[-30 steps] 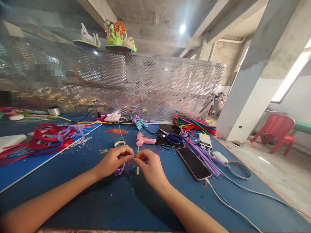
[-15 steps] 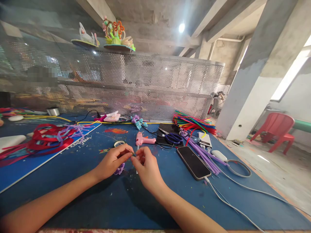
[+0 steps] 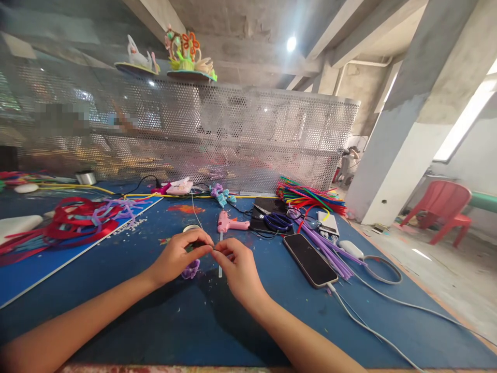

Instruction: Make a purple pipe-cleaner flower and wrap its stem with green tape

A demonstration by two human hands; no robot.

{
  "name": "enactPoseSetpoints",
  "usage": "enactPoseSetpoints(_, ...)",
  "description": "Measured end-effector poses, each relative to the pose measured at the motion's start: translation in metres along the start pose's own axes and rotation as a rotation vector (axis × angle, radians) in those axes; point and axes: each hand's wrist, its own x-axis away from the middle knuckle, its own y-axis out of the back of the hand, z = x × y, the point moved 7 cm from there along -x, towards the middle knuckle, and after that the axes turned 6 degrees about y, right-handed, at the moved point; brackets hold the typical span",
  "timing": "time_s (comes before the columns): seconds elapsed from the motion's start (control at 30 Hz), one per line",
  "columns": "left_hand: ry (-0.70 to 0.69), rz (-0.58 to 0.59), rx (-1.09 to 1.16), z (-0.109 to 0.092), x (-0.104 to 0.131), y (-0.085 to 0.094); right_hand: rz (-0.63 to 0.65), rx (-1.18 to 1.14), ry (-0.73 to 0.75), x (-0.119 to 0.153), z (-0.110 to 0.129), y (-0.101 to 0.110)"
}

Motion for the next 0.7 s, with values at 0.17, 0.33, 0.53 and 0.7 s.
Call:
enactPoseSetpoints(0.17, 0.044, -0.020, 0.046, 0.009, -0.003, 0.001, 0.031, 0.073, 0.022, -0.001, 0.001, 0.001)
enactPoseSetpoints(0.33, 0.044, -0.019, 0.041, 0.009, -0.004, 0.003, 0.047, 0.045, 0.005, 0.001, -0.001, -0.004)
enactPoseSetpoints(0.53, -0.038, -0.040, -0.056, -0.001, -0.003, 0.008, -0.023, -0.043, -0.020, 0.002, -0.003, -0.001)
enactPoseSetpoints(0.7, -0.038, -0.031, -0.035, -0.002, -0.004, 0.008, 0.022, -0.009, -0.008, 0.001, -0.002, -0.001)
